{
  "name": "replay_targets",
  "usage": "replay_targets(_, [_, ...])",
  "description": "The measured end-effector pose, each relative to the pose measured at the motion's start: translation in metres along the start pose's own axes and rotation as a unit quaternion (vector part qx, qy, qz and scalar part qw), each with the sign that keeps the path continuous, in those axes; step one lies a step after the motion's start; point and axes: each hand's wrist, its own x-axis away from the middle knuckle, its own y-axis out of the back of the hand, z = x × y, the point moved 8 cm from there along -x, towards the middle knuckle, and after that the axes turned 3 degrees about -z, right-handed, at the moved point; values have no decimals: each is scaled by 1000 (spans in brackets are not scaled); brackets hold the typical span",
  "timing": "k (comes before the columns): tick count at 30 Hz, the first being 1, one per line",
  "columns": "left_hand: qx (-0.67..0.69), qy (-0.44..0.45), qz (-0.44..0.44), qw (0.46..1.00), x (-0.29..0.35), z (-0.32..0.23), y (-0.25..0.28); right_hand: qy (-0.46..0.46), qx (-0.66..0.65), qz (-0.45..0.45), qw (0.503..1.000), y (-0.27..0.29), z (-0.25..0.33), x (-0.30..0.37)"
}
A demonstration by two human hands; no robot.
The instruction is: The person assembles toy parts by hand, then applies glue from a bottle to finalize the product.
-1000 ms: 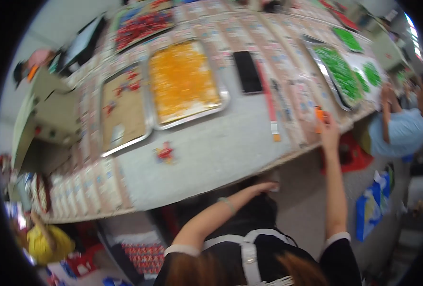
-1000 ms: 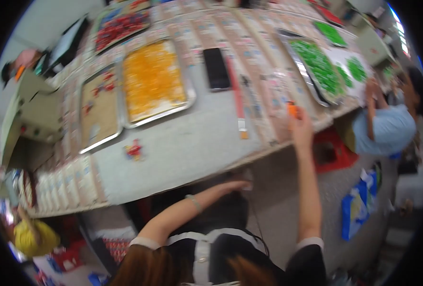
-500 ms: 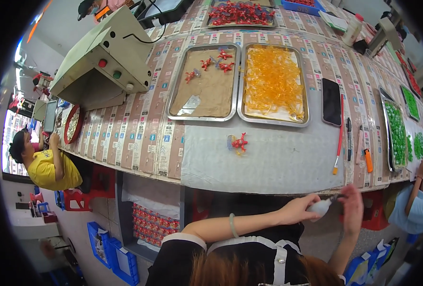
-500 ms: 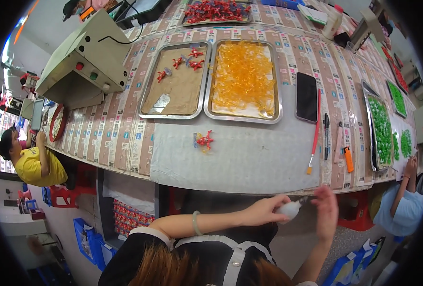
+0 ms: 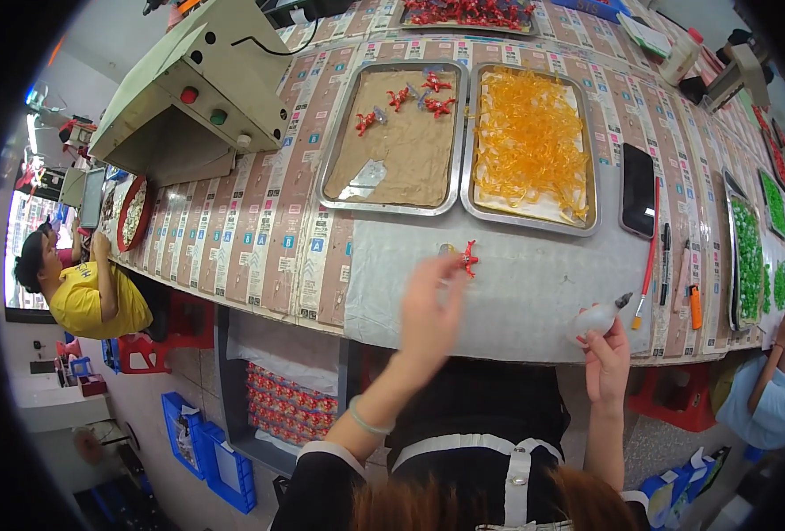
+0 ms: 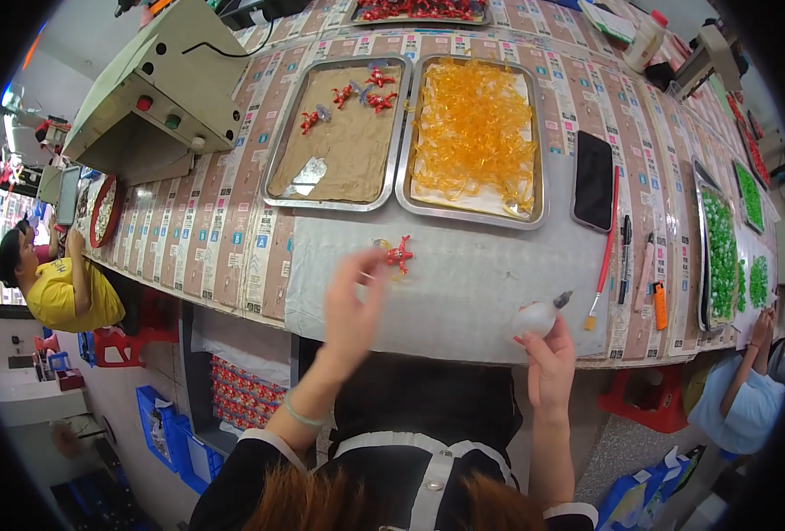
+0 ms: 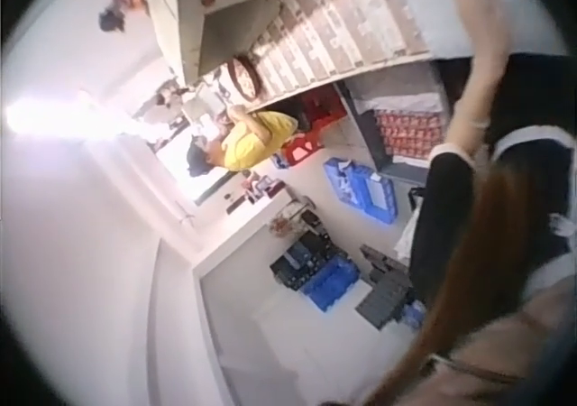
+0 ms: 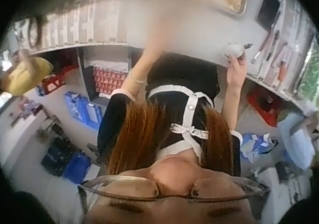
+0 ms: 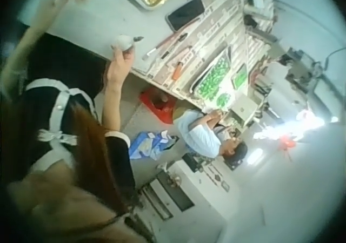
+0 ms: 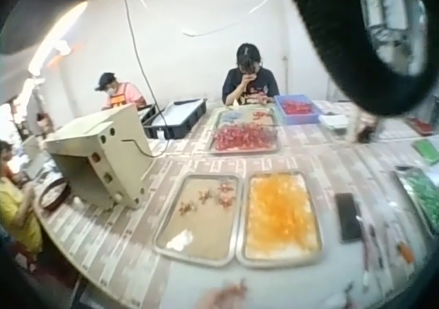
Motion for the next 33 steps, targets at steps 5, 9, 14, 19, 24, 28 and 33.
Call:
replay_targets(5, [-56,129,-18,990,-28,43,15,24,15,-45,999,3,-3,-8])
replay_targets(9, [-196,31,15,980,-29,37,-1,33,6,-52,998,-3,-4,-8])
replay_targets(14, [17,126,44,991,-17,53,-11,10,-11,-33,999,-12,-12,-4])
replay_targets(19, [354,244,73,900,18,35,-45,-54,-96,136,985,-65,-25,5])
replay_targets(24, [388,222,83,891,32,21,-61,-113,-203,154,960,-83,-39,12])
replay_targets(28, [396,220,100,886,35,21,-68,-99,-194,169,961,-79,-32,14])
replay_targets(33, [397,180,141,889,33,12,-64,-60,-79,166,981,-75,-30,11])
